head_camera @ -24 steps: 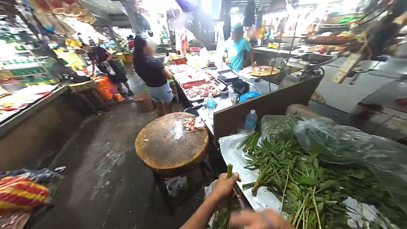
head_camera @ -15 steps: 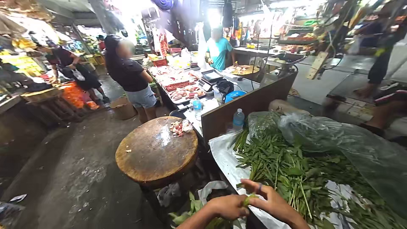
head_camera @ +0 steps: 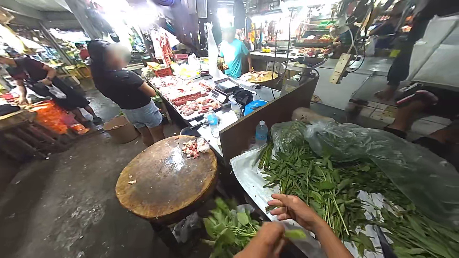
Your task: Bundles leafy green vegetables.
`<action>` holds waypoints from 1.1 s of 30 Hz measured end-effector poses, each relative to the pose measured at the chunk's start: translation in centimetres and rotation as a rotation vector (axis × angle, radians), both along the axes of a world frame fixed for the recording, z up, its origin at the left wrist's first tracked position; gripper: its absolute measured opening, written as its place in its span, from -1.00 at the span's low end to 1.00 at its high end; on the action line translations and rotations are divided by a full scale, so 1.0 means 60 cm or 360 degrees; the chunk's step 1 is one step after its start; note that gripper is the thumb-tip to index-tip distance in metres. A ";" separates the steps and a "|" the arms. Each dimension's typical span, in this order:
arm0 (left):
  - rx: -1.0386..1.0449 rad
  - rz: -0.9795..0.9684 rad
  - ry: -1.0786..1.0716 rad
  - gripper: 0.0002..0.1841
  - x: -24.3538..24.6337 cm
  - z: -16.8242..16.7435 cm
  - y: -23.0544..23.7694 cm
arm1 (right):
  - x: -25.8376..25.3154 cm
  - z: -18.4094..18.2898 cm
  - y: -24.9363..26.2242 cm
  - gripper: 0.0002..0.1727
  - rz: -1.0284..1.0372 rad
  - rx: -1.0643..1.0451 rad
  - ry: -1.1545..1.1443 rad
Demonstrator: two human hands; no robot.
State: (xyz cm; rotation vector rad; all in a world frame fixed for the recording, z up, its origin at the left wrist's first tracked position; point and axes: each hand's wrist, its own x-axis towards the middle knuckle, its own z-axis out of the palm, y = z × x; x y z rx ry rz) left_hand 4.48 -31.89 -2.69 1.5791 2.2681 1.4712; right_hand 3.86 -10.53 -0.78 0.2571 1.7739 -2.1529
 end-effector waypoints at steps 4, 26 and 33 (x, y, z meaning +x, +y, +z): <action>-0.0202 0.0165 -0.0375 -0.73 -0.068 0.049 -0.040 | 0.058 -0.042 -0.020 0.10 -0.0069 -0.0267 0.0515; -0.0297 -0.0259 -0.0329 -0.82 0.023 -0.006 -0.013 | 0.060 -0.025 -0.028 -0.39 -0.0332 -0.0083 -0.0029; -0.0742 -0.0345 -0.0420 -0.72 -0.023 0.006 0.003 | 0.061 0.011 -0.023 0.02 0.0011 0.0730 0.0329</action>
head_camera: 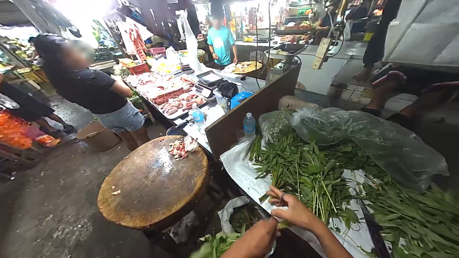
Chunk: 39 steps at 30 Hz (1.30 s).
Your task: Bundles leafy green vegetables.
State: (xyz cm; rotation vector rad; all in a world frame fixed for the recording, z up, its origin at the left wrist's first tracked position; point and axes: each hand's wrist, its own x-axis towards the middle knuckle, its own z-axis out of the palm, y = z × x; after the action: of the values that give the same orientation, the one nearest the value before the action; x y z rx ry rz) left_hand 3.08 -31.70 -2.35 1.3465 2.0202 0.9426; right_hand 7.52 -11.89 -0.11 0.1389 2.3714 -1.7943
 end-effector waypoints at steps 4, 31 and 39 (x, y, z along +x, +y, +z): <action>0.0384 0.0014 0.0002 -0.72 -0.005 0.045 0.001 | -0.010 -0.045 0.008 -0.42 -0.0386 -0.1070 -0.0086; -0.0178 -0.0331 -0.0648 -0.73 -0.062 0.056 0.017 | 0.084 0.024 -0.004 -0.87 -0.0239 0.0297 0.0791; 0.0057 -0.0602 0.0414 -0.64 0.010 0.132 0.118 | 0.277 -0.015 0.016 -0.58 -0.1067 -0.1073 0.0007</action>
State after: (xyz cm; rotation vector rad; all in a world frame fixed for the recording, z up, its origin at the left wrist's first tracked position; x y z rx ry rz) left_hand 3.66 -24.63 5.57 1.8691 1.8345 0.6612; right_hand 24.14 -10.91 -1.04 0.9100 1.6749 -2.7629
